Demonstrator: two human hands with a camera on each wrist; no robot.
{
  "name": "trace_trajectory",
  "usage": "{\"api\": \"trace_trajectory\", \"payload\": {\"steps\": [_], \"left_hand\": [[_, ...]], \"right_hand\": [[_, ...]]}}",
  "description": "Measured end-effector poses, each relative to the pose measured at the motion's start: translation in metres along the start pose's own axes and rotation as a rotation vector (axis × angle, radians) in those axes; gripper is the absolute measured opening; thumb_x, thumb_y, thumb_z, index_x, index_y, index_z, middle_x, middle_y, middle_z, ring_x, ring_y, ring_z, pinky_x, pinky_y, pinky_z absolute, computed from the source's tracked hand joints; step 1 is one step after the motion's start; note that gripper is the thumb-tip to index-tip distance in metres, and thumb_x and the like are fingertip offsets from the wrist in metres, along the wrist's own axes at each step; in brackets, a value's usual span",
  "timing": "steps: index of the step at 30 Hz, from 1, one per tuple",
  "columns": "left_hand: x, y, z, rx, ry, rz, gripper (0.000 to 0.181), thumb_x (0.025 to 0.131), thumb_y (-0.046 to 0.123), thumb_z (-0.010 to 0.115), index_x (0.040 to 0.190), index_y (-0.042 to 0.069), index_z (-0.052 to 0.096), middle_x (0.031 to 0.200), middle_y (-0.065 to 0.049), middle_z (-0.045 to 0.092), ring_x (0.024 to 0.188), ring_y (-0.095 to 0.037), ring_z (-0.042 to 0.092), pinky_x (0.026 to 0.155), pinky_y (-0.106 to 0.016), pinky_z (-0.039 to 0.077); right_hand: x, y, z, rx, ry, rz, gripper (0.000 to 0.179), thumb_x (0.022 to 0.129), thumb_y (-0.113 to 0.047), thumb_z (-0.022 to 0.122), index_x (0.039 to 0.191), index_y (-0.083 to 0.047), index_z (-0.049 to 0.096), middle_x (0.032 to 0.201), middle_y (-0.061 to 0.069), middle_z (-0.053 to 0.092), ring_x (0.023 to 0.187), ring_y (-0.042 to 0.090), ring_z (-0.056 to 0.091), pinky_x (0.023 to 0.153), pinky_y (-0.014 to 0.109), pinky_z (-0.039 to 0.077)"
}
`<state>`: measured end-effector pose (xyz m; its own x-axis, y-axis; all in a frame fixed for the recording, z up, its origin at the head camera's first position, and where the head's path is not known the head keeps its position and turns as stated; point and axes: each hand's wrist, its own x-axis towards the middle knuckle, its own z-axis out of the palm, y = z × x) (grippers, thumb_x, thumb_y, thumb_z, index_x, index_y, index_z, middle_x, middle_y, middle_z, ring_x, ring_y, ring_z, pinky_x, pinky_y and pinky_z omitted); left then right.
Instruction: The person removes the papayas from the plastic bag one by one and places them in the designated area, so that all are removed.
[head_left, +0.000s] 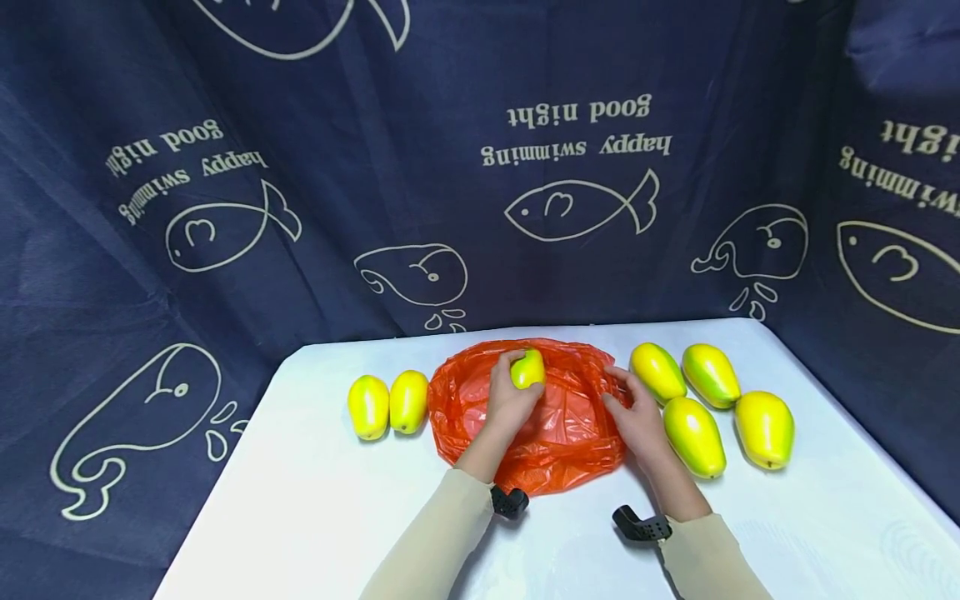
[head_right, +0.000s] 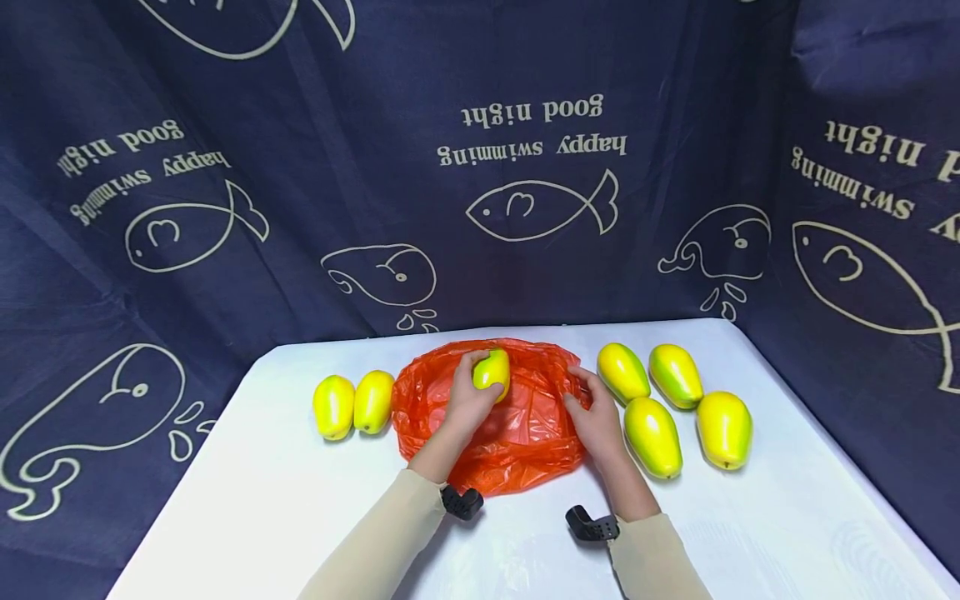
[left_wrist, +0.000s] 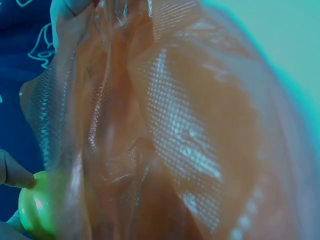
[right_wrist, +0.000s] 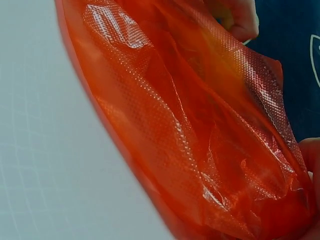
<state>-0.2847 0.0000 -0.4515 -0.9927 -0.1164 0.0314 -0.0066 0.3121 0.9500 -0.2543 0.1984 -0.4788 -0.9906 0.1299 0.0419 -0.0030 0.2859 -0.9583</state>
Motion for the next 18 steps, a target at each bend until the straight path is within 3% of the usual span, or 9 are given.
{"api": "trace_trajectory", "payload": {"steps": [9, 18], "left_hand": [[-0.017, 0.008, -0.018, -0.022, 0.002, 0.032, 0.061, 0.079, 0.012, 0.073, 0.134, 0.028, 0.051, 0.137, -0.005, 0.049, 0.115, -0.029, 0.054, 0.095, -0.045, 0.054], [-0.032, 0.011, -0.038, -0.082, -0.013, 0.01, 0.063, 0.082, 0.009, 0.07, 0.136, 0.033, 0.048, 0.142, 0.0, 0.045, 0.121, -0.029, 0.05, 0.098, -0.048, 0.054]], "right_hand": [[-0.001, 0.001, 0.0, -0.008, -0.008, 0.0, 0.053, 0.101, -0.011, 0.051, 0.152, -0.019, 0.039, 0.155, 0.011, 0.04, 0.139, 0.033, 0.039, 0.116, 0.055, 0.038], [-0.001, 0.001, 0.002, -0.018, -0.005, 0.009, 0.053, 0.101, -0.011, 0.051, 0.152, -0.02, 0.039, 0.157, 0.01, 0.039, 0.142, 0.033, 0.037, 0.118, 0.056, 0.035]]}}
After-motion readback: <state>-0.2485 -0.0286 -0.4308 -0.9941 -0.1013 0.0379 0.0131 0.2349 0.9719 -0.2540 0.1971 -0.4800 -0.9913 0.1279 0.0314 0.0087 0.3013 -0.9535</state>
